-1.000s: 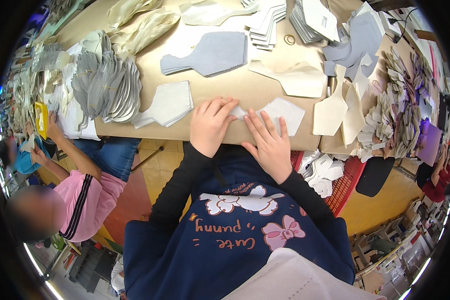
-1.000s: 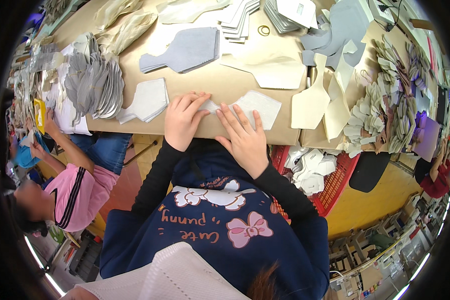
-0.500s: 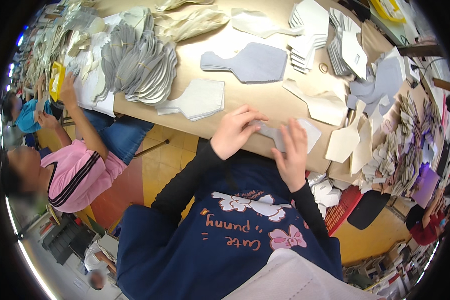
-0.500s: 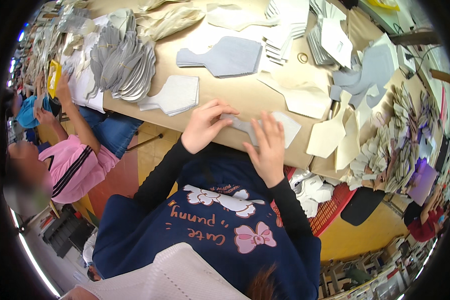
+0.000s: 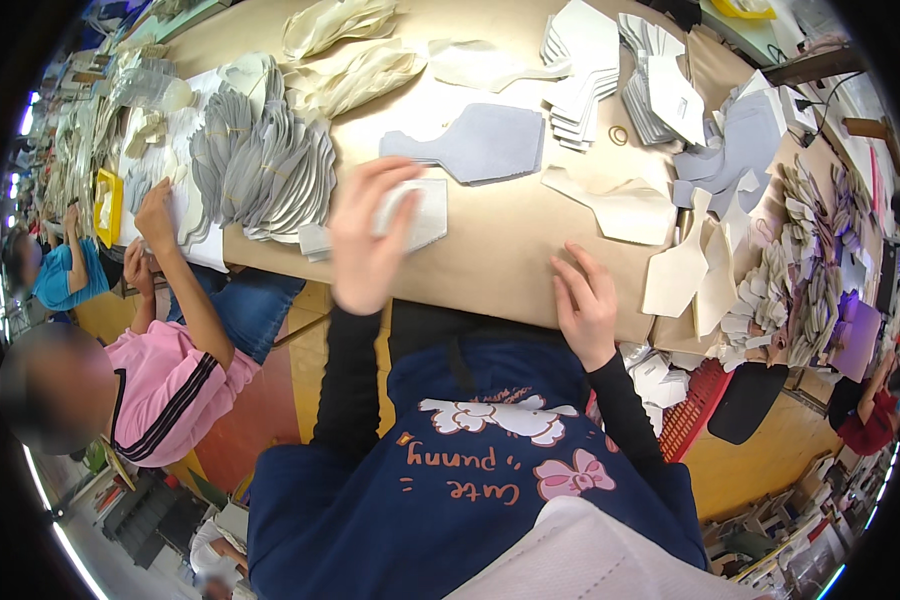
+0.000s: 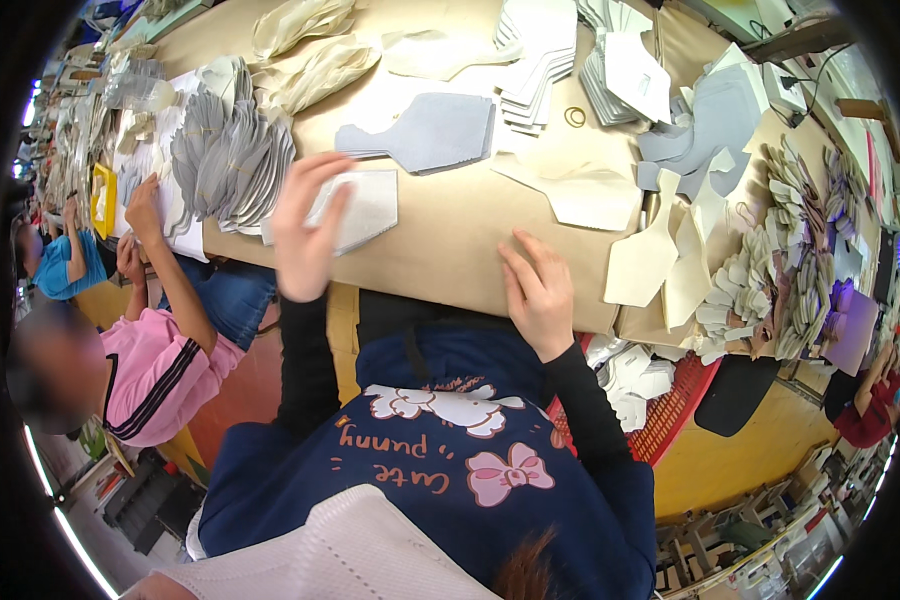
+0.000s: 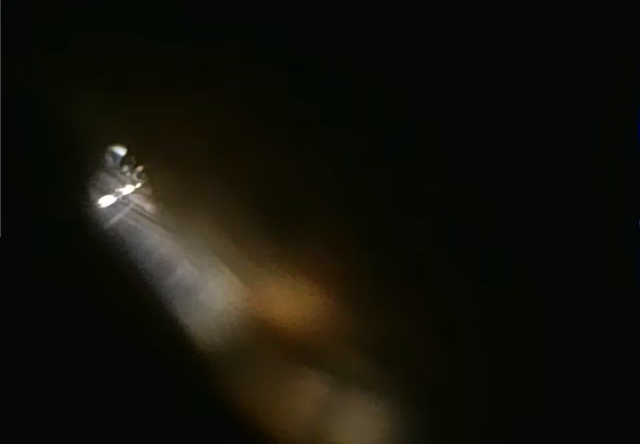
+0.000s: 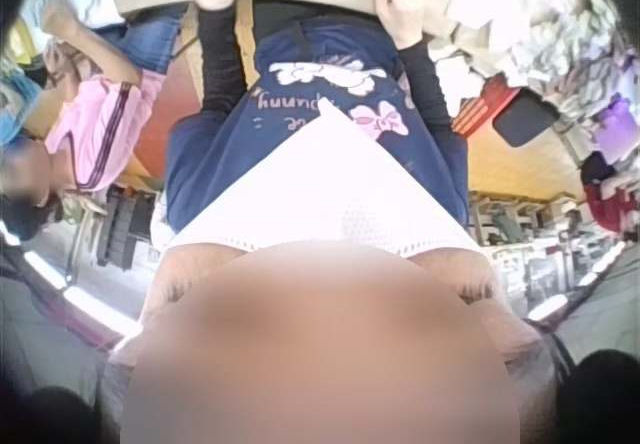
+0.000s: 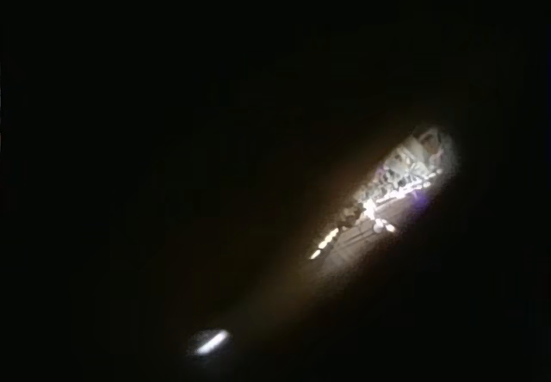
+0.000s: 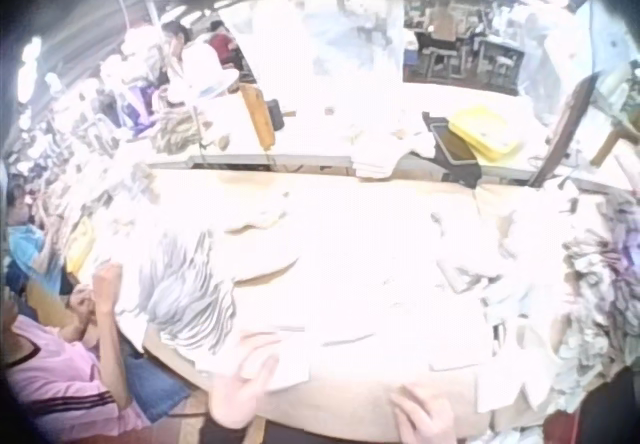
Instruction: The person repeatedly picks up small fabric pieces from a table, folds them by hand, and places them into a neat stack. The person also handles bundles of elastic bands and separates individual pieces. The workspace is cluttered with fabric pieces and sewing supplies.
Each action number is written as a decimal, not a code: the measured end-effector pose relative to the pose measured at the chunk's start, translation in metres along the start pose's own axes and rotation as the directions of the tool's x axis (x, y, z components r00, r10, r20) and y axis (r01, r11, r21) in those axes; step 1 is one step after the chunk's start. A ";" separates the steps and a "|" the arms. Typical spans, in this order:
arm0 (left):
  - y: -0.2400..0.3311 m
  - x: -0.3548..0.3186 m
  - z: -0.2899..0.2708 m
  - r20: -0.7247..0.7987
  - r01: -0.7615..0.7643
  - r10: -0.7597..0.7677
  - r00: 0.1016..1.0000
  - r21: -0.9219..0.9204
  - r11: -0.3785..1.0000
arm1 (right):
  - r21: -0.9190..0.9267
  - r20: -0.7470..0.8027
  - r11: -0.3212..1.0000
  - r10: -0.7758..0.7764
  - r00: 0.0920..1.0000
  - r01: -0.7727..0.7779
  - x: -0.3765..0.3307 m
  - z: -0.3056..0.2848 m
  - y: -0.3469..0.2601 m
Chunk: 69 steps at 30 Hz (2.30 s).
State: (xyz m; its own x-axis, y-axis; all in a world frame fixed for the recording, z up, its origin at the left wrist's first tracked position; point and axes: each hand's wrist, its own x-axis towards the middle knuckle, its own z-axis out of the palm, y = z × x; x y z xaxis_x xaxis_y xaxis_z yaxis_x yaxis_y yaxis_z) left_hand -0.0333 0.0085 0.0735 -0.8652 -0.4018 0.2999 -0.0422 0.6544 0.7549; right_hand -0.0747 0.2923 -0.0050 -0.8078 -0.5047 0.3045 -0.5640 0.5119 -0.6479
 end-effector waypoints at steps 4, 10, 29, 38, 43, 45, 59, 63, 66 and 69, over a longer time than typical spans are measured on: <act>-0.010 0.021 0.077 0.195 -0.178 0.145 0.970 0.164 0.970 | 0.024 -0.038 1.000 0.020 0.999 -0.020 -0.001 -0.001 0.001; -0.037 0.039 0.088 0.340 -0.065 0.029 0.940 0.095 0.993 | 0.087 -0.132 0.994 0.084 0.988 -0.073 -0.003 0.003 0.004; 0.045 -0.050 0.102 0.362 -0.230 0.304 0.881 -0.235 0.944 | 0.374 -0.174 0.709 0.687 0.705 -0.598 0.076 -0.047 0.052; 0.058 0.036 0.164 0.369 -0.250 0.371 0.852 -0.335 0.908 | 0.589 -0.095 0.581 0.739 0.666 -0.561 0.081 -0.035 0.062; 0.043 0.043 0.199 0.499 -0.129 0.277 0.821 -0.310 0.942 | 0.621 -0.122 0.601 0.708 0.695 -0.503 0.076 -0.029 0.069; 0.039 0.042 0.210 0.461 -0.131 0.249 0.852 -0.272 0.953 | 0.639 -0.150 0.603 0.706 0.692 -0.478 0.073 -0.027 0.070; 0.025 0.060 0.211 0.610 -0.130 0.271 0.745 -0.266 0.955 | 0.121 -0.728 0.992 0.105 0.678 -0.024 -0.004 -0.070 0.004; 0.022 0.056 0.211 0.575 -0.256 0.348 0.741 -0.237 0.937 | 0.606 -0.639 0.795 0.495 0.589 -0.011 -0.012 -0.087 -0.007; 0.020 0.049 0.211 0.538 -0.319 0.375 0.755 -0.197 0.927 | 0.603 -0.704 0.794 0.483 0.520 0.080 -0.009 -0.097 -0.021; 0.023 0.048 0.204 0.515 -0.305 0.381 0.768 -0.231 0.924 | 0.571 -0.741 0.789 0.377 0.556 0.225 -0.002 -0.105 -0.029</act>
State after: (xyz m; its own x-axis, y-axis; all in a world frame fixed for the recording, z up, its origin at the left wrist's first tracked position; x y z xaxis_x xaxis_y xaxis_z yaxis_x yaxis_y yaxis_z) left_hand -0.1775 0.1355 -0.0137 -0.9376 0.2710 0.2179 0.3397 0.5794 0.7409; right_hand -0.0745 0.3515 0.0863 -0.7886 0.4274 0.4421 -0.5296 -0.1066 -0.8415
